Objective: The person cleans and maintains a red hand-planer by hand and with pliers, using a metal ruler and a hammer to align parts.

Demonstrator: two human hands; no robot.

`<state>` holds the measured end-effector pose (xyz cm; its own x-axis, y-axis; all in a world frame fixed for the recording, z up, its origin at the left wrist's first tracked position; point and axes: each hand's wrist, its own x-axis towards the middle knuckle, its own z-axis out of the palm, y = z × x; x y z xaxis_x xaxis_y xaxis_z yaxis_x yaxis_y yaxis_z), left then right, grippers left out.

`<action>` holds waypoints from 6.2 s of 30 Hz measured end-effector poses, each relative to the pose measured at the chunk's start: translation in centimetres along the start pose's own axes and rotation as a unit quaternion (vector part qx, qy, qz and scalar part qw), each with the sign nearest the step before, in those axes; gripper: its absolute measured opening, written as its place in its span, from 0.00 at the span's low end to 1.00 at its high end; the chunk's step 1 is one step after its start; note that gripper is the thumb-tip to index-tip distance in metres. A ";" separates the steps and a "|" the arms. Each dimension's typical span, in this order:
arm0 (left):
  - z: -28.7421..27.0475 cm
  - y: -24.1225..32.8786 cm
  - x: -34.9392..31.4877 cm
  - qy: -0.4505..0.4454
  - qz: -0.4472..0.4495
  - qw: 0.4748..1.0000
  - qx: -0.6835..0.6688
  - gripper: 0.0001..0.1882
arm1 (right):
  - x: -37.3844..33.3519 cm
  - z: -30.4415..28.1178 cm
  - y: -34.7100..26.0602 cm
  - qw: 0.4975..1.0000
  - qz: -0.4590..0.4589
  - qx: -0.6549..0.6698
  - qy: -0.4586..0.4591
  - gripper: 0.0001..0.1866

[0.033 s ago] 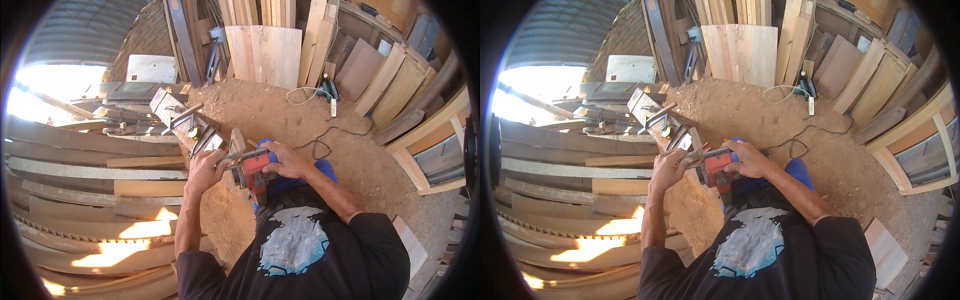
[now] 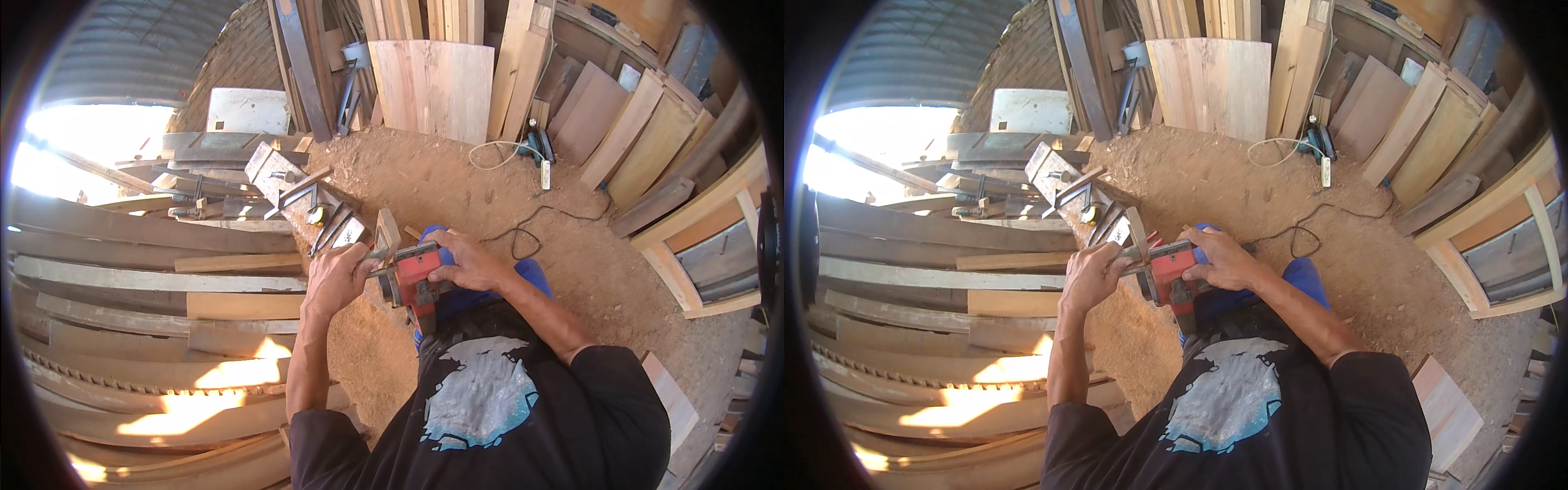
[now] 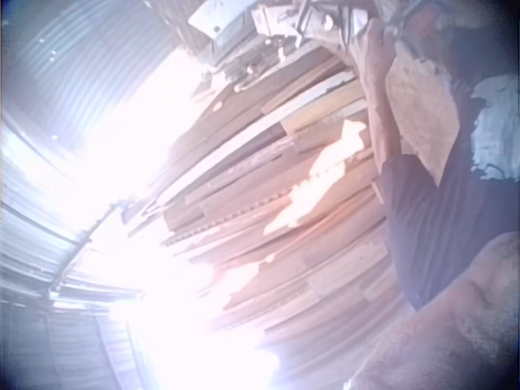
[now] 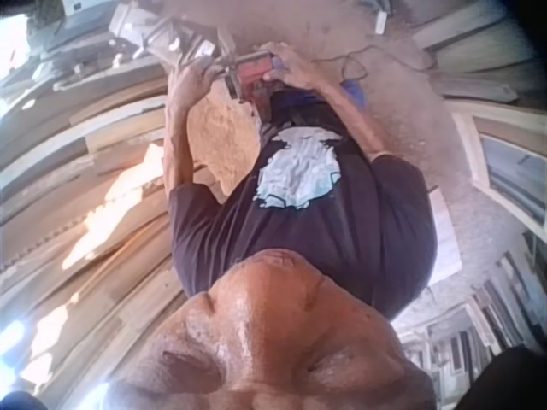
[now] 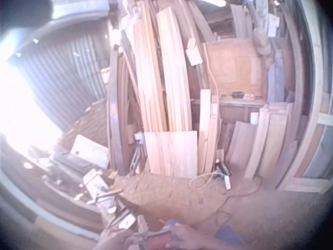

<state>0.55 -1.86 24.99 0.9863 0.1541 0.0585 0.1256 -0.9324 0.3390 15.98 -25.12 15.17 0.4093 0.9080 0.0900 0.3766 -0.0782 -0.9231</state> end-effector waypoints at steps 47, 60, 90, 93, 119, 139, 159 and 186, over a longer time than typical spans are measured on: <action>0.2 0.5 1.2 -0.039 -0.045 0.998 -0.009 0.15 | 0.8 2.9 -3.1 0.974 -0.022 -0.105 0.202 0.07; 1.0 1.8 0.8 -0.012 -0.110 0.994 -0.006 0.16 | 0.6 1.9 -4.7 0.976 0.121 -0.110 0.143 0.14; 3.8 -0.2 1.8 -0.001 -0.061 0.995 -0.075 0.14 | 2.0 -0.7 -1.5 0.996 -0.023 -0.076 -0.026 0.25; 3.5 -0.4 1.6 -0.008 -0.055 0.995 -0.087 0.15 | 1.6 -0.6 -1.3 0.997 -0.018 -0.070 -0.037 0.26; 3.2 1.0 2.0 -0.023 -0.080 0.996 -0.043 0.17 | 1.9 0.9 -2.9 0.967 -0.103 -0.219 0.084 0.07; 3.9 3.6 -7.8 0.099 0.033 0.993 -0.058 0.14 | -6.1 1.5 -1.9 0.998 -0.038 0.005 -0.049 0.33; 3.2 3.6 -5.7 0.055 -0.020 0.996 -0.072 0.11 | -3.6 0.7 -2.5 0.986 -0.124 -0.039 0.104 0.13; 2.4 2.9 -6.0 0.021 -0.023 0.983 -0.181 0.23 | -2.5 0.2 -2.4 0.995 -0.043 0.014 -0.085 0.28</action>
<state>-4.72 -6.32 23.37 0.9745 0.2130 0.0709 0.1160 -0.7479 0.6536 13.92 -27.17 17.06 0.2284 0.9678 0.1060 0.3804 0.0116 -0.9247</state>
